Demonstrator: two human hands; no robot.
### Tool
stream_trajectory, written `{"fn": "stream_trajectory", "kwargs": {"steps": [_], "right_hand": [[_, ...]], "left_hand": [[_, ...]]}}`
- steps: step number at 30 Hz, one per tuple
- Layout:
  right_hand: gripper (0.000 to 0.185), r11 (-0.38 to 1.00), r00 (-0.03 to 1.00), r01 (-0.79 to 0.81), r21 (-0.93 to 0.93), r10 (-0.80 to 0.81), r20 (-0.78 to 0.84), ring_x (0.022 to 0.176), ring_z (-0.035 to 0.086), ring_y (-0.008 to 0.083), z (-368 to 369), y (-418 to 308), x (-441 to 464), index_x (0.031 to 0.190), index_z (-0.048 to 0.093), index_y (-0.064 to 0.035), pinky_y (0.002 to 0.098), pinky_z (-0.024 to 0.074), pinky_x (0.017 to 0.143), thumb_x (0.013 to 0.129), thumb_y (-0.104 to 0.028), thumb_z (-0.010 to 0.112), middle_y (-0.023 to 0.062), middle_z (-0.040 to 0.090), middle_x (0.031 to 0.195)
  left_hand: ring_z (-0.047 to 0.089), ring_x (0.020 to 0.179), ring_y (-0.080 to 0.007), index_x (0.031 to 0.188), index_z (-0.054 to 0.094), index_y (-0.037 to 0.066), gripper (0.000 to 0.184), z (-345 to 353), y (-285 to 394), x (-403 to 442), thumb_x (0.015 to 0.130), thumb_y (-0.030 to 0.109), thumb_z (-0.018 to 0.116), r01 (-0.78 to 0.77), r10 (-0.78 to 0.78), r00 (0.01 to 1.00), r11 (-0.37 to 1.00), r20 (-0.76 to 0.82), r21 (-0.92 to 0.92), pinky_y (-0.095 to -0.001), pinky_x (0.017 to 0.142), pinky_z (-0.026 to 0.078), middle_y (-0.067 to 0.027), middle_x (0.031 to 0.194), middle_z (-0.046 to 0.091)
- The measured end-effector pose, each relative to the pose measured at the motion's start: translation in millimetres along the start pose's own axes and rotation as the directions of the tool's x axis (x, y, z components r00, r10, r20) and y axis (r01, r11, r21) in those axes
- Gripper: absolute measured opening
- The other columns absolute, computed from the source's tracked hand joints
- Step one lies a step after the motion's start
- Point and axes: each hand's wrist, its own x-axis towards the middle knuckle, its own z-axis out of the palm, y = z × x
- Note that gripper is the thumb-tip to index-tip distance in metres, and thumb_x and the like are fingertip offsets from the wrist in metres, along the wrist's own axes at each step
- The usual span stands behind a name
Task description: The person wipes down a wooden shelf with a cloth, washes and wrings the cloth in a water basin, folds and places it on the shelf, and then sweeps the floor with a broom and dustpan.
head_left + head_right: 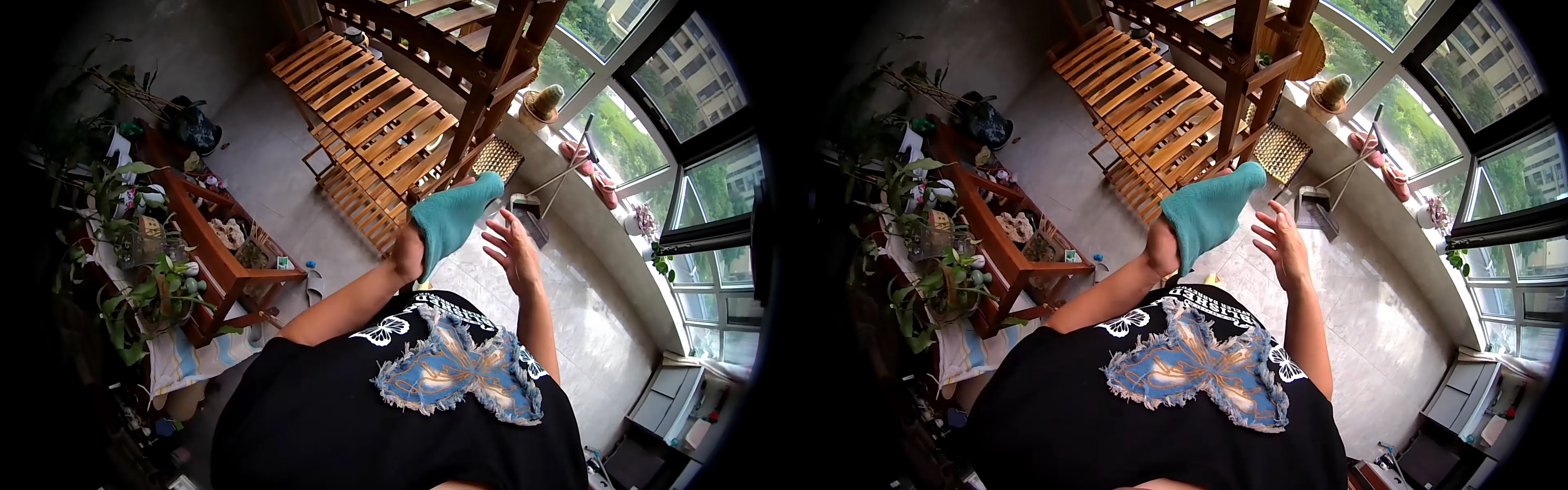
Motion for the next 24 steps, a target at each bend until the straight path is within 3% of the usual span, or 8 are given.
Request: {"fn": "stream_trajectory", "kwargs": {"steps": [3, 5, 8, 9, 11, 15, 19, 24], "right_hand": [[0.077, 0.953, 0.965, -0.131, 0.271, 0.060, 0.256, 0.130, 0.045, 0.0309, 33.4, 1.1, 1.1, 0.152, 0.028, -0.0213, 0.0507, 0.0403, 0.104, 0.094, -0.071, 0.033, 0.0163, 0.036, 0.151], [0.086, 0.760, 0.922, -0.212, 0.615, -0.053, 0.383, 0.135, 0.042, 0.0333, 58.4, -2.9, 4.4, 0.151, 0.029, -0.0108, 0.0524, 0.0375, 0.109, 0.093, -0.074, 0.031, 0.0168, 0.037, 0.150], [0.074, 0.700, 0.983, -0.171, 0.693, 0.174, 0.067, 0.127, 0.051, 0.0342, 63.6, 5.4, 7.7, 0.143, 0.041, -0.0092, 0.0501, 0.0418, 0.107, 0.096, -0.066, 0.037, 0.0164, 0.048, 0.142], [0.073, 0.684, 0.931, -0.232, 0.692, -0.050, 0.362, 0.127, 0.050, 0.0346, 47.2, 22.7, 18.3, 0.144, 0.041, -0.0091, 0.0503, 0.0417, 0.107, 0.097, -0.065, 0.036, 0.0170, 0.047, 0.143], [0.076, 0.663, 0.953, -0.244, 0.708, 0.030, 0.300, 0.129, 0.049, 0.0358, 44.2, 28.1, 22.8, 0.144, 0.042, -0.0065, 0.0507, 0.0411, 0.108, 0.097, -0.066, 0.032, 0.0193, 0.045, 0.143], [0.076, 0.632, 0.913, -0.319, 0.707, 0.005, 0.408, 0.129, 0.049, 0.0365, 38.9, 30.8, 33.2, 0.146, 0.040, -0.0082, 0.0515, 0.0394, 0.110, 0.097, -0.065, 0.033, 0.0191, 0.045, 0.145], [0.078, 0.525, 0.851, -0.461, 0.716, 0.031, 0.525, 0.133, 0.045, 0.0356, 41.4, 27.7, 35.5, 0.148, 0.038, -0.0088, 0.0516, 0.0367, 0.111, 0.095, -0.067, 0.037, 0.0184, 0.041, 0.149], [0.076, 0.548, 0.745, -0.586, 0.597, 0.076, 0.663, 0.127, 0.052, 0.0307, 48.9, 27.0, 33.3, 0.144, 0.043, -0.0081, 0.0462, 0.0420, 0.108, 0.095, -0.066, 0.040, 0.0162, 0.048, 0.144]], "left_hand": [[0.040, 0.139, -0.0252, 0.145, 0.043, 0.000, 0.055, 14.5, 4.9, 3.4, 0.100, 0.033, 0.036, -0.165, 0.124, 0.986, 0.829, 0.112, 0.534, -0.0372, 0.118, 0.022, -0.0134, 0.149, 0.044], [0.039, 0.139, -0.0316, 0.147, 0.042, 0.009, 0.056, 13.5, -0.6, 6.1, 0.094, 0.026, 0.047, -0.299, 0.073, 0.954, 0.343, 0.292, 0.890, -0.0464, 0.118, 0.021, -0.0149, 0.150, 0.043], [0.029, 0.143, -0.0396, 0.152, 0.032, 0.016, 0.076, 16.5, -27.3, -8.9, 0.081, 0.009, 0.059, -0.204, -0.085, 0.975, -0.001, 0.203, 0.979, -0.0580, 0.116, 0.017, -0.0158, 0.155, 0.033], [0.028, 0.143, -0.0407, 0.151, 0.034, 0.016, 0.076, 9.7, -36.9, -11.7, 0.080, 0.006, 0.059, -0.236, -0.074, 0.970, -0.053, 0.232, 0.970, -0.0575, 0.117, 0.017, -0.0152, 0.155, 0.032], [0.027, 0.143, -0.0404, 0.151, 0.034, 0.016, 0.077, 8.5, -30.1, -15.6, 0.081, 0.007, 0.064, -0.260, -0.191, 0.952, -0.086, 0.241, 0.962, -0.0555, 0.117, 0.018, -0.0150, 0.155, 0.032], [0.043, 0.135, -0.0327, 0.136, 0.054, 0.009, 0.057, 13.7, -0.5, -21.4, 0.081, 0.006, 0.069, -0.183, -0.042, 0.982, 0.071, 0.186, 0.980, -0.0432, 0.113, 0.032, -0.0132, 0.146, 0.047], [0.048, 0.129, -0.0274, 0.142, 0.044, 0.004, 0.059, -17.5, -4.2, -39.9, 0.089, 0.016, 0.068, 0.258, 0.347, 0.895, 0.106, -0.279, 0.960, -0.0415, 0.107, 0.038, -0.0136, 0.143, 0.049], [0.052, 0.124, -0.0251, 0.142, 0.041, 0.002, 0.065, -34.6, -11.9, -44.1, 0.091, 0.029, 0.071, 0.426, -0.171, 0.798, 0.839, -0.578, 0.340, -0.0397, 0.103, 0.043, -0.0157, 0.138, 0.051]]}}
